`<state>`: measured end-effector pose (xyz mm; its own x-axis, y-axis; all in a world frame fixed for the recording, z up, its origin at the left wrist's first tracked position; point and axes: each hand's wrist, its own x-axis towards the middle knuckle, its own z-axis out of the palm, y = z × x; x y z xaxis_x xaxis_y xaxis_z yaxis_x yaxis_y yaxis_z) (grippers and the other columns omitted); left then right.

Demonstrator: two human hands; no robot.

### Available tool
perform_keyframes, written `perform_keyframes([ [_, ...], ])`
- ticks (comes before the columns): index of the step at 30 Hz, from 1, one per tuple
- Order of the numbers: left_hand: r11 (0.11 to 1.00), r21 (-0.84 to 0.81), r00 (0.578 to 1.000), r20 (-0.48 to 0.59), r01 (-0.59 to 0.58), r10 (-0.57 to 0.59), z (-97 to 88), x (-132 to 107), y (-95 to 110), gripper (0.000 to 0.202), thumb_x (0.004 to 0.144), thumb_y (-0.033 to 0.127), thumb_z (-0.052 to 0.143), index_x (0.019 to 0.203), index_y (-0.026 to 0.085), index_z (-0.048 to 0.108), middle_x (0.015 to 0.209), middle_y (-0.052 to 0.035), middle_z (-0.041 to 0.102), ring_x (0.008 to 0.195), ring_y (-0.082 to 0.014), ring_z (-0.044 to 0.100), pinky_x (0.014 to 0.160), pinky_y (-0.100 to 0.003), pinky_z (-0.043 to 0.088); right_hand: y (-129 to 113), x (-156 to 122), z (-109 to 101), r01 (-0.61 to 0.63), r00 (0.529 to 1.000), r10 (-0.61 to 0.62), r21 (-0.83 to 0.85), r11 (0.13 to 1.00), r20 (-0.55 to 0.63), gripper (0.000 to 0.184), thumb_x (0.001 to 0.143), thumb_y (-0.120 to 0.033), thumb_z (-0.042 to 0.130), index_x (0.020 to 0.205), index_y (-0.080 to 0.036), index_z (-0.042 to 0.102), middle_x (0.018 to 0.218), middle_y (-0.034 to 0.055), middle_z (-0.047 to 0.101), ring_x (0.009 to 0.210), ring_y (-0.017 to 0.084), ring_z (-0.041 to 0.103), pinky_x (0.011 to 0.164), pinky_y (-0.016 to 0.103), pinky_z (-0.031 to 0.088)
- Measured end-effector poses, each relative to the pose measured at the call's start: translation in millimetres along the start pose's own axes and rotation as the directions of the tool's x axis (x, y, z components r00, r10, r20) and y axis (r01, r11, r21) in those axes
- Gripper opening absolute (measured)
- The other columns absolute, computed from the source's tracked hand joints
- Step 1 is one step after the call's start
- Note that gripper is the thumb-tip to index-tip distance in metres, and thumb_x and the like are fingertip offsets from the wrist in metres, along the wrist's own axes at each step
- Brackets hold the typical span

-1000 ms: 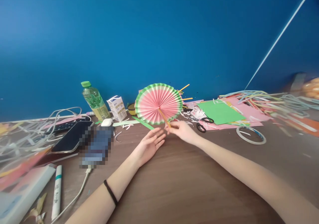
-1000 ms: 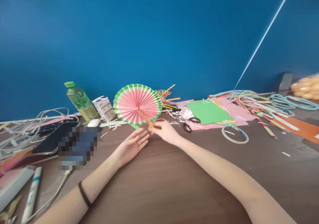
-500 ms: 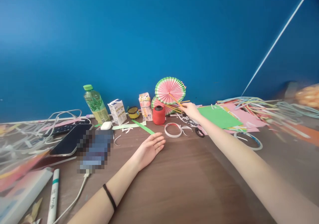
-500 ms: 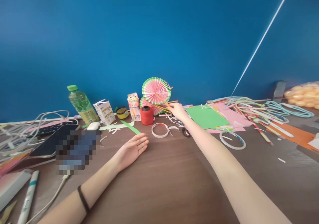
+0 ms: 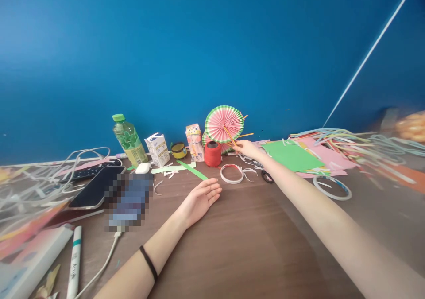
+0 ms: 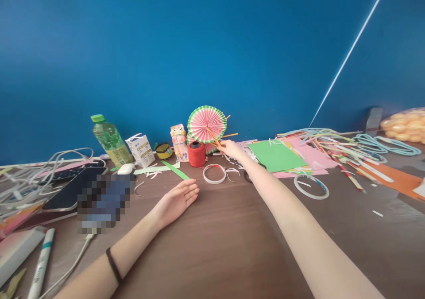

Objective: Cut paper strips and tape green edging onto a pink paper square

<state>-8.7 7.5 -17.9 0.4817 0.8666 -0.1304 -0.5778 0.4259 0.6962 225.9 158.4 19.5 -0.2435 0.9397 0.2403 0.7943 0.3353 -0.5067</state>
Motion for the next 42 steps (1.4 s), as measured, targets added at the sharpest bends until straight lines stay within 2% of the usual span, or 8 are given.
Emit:
perform_keyframes([
  [6, 1.0, 0.008, 1.0, 0.001, 0.004, -0.004, -2.1, 0.6, -0.6, 0.02, 0.076, 0.01, 0.057, 0.095, 0.013, 0.061, 0.089, -0.0063, 0.067, 0.09, -0.0149, 0.062, 0.088, -0.028, 0.04, -4.9, 4.7, 3.1, -0.076, 0.993, 0.058, -0.164, 0.984, -0.107, 0.023, 0.084, -0.023, 0.046, 0.091, -0.013, 0.065, 0.088, 0.012, 0.068, 0.074, 0.018, 0.06, 0.06, 0.022, 0.034],
  [11, 1.0, 0.019, 1.0, -0.013, 0.008, -0.008, -1.7, 1.7, -0.9, 0.02, 0.076, 0.01, 0.056, 0.095, 0.013, 0.061, 0.089, -0.0062, 0.067, 0.09, -0.0149, 0.061, 0.089, -0.029, 0.039, -13.4, -1.5, 5.1, -0.121, 0.991, 0.098, -0.271, 0.955, -0.096, 0.022, 0.085, -0.023, 0.046, 0.096, -0.015, 0.064, 0.09, 0.0132, 0.069, 0.078, 0.02, 0.062, 0.064, 0.023, 0.038],
  [18, 1.0, 0.014, 1.0, -0.02, 0.011, -0.011, 0.1, 1.5, -0.2, 0.019, 0.077, 0.01, 0.054, 0.095, 0.012, 0.062, 0.087, -0.0064, 0.067, 0.089, -0.015, 0.062, 0.087, -0.028, 0.04, -16.5, -3.2, 9.7, -0.16, 0.987, 0.139, -0.337, 0.928, -0.086, 0.027, 0.085, -0.031, 0.046, 0.089, -0.014, 0.067, 0.091, 0.0143, 0.067, 0.085, 0.023, 0.063, 0.072, 0.027, 0.041],
  [22, 1.0, 0.009, 1.0, -0.024, 0.011, -0.01, 1.3, 1.4, 0.4, 0.019, 0.077, 0.009, 0.054, 0.094, 0.011, 0.062, 0.086, -0.0067, 0.067, 0.088, -0.0151, 0.062, 0.087, -0.028, 0.041, -13.2, -0.1, 15.9, -0.14, 0.988, 0.114, -0.295, 0.945, -0.103, 0.028, 0.085, -0.031, 0.047, 0.085, -0.01, 0.066, 0.096, 0.0169, 0.064, 0.086, 0.023, 0.062, 0.073, 0.027, 0.041],
  [26, 1.0, 0.013, 1.0, -0.024, 0.01, -0.01, 0.6, 1.6, 0.8, 0.019, 0.077, 0.009, 0.054, 0.094, 0.011, 0.062, 0.086, -0.0067, 0.067, 0.088, -0.015, 0.062, 0.087, -0.028, 0.041, -13.2, -1.1, 21.4, -0.08, 0.99, 0.056, -0.195, 0.978, -0.126, 0.018, 0.082, -0.024, 0.052, 0.092, -0.012, 0.061, 0.09, 0.0113, 0.066, 0.083, 0.019, 0.062, 0.071, 0.023, 0.04],
  [30, 1.0, 0.02, 1.0, -0.02, 0.01, -0.009, -0.2, 1.3, -0.2, 0.019, 0.077, 0.009, 0.053, 0.094, 0.012, 0.062, 0.087, -0.0067, 0.067, 0.088, -0.0148, 0.062, 0.087, -0.027, 0.041, -16.6, -3.6, 27.8, -0.03, 0.984, 0.013, -0.091, 0.995, -0.177, 0.023, 0.078, -0.018, 0.057, 0.1, -0.011, 0.054, 0.084, 0.009, 0.067, 0.074, 0.017, 0.062, 0.066, 0.023, 0.04],
  [35, 1.0, 0.022, 1.0, -0.019, 0.009, -0.009, 1.1, 0.5, -0.5, 0.019, 0.077, 0.009, 0.054, 0.094, 0.012, 0.062, 0.086, -0.0067, 0.067, 0.087, -0.0147, 0.062, 0.086, -0.027, 0.041, -19.7, 1.0, 41.4, 0.012, 0.979, -0.008, 0.02, 1.0, -0.203, 0.005, 0.077, -0.018, 0.055, 0.079, -0.013, 0.058, 0.063, 0.0025, 0.064, 0.058, 0.014, 0.06, 0.061, 0.022, 0.042],
  [42, 1.0, 0.022, 1.0, -0.021, 0.013, -0.012, 1.9, 1.3, 0.1, 0.019, 0.077, 0.009, 0.053, 0.094, 0.012, 0.062, 0.086, -0.0066, 0.067, 0.087, -0.0144, 0.062, 0.086, -0.027, 0.042, -23.5, 8.2, 50.9, 0.033, 0.97, -0.014, 0.072, 0.997, -0.242, 0.017, 0.078, -0.02, 0.053, 0.064, -0.014, 0.059, 0.055, 0.0019, 0.062, 0.054, 0.014, 0.058, 0.058, 0.022, 0.041],
])
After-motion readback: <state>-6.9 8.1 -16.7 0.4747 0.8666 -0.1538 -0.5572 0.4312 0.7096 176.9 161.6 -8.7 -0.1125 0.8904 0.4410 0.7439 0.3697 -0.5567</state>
